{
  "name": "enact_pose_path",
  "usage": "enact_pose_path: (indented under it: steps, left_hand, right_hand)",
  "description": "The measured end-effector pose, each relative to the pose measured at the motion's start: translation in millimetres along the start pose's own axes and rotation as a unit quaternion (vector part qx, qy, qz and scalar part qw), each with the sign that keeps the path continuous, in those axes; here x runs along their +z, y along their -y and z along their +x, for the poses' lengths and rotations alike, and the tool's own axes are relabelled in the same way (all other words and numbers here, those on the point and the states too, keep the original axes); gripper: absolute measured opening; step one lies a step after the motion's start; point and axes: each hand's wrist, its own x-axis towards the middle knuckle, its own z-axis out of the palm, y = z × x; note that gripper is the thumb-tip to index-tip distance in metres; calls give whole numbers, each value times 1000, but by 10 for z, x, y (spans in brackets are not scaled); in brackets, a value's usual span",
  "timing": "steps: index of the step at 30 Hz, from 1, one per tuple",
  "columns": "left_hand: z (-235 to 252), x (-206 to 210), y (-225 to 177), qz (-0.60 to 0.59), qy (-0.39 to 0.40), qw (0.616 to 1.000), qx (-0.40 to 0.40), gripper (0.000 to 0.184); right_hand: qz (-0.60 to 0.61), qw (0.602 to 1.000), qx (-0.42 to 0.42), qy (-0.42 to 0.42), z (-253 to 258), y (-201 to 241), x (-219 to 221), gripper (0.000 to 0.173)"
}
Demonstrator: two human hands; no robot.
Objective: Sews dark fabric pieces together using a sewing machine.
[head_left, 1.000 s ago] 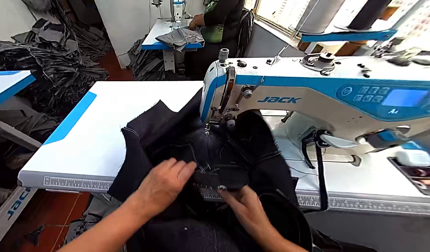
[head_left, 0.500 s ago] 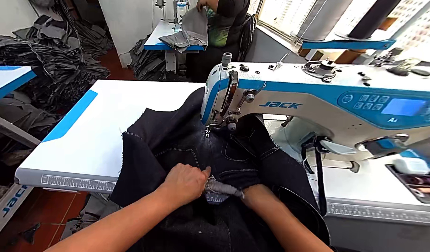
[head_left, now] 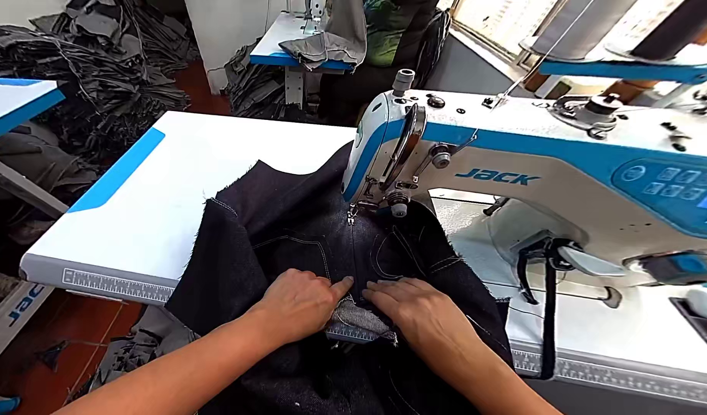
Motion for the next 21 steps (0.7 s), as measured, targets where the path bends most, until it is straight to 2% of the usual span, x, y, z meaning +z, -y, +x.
enact_pose_path:
  steps: [1,3,8,13,18,21]
  left_hand:
    - [-24,22,19,10,-32,999,18,42]
    - [-43,-28,29,18,-30,999,25,37]
    - [47,-213,6,-2,119,993,-10,40]
    - [110,-233,82,-8,137,990,-3,41]
    - [369,-283,299,-3,128,992,-18,38]
    - [551,-348,439,-13,153,988,-33,40]
  right_hand:
    - [-4,1000,-3,-12,-32,-4,16,30]
    - [-14,1000,-6,-27,-75,8,30,33]
    - [-27,999,6,-30,-84,78,49,35]
    - [-35,999,2,-24,-57,62,50,37]
    - [-26,1000,5,5,210,-172,62,32]
    - [-14,1000,-1,12,373,-333,91,33]
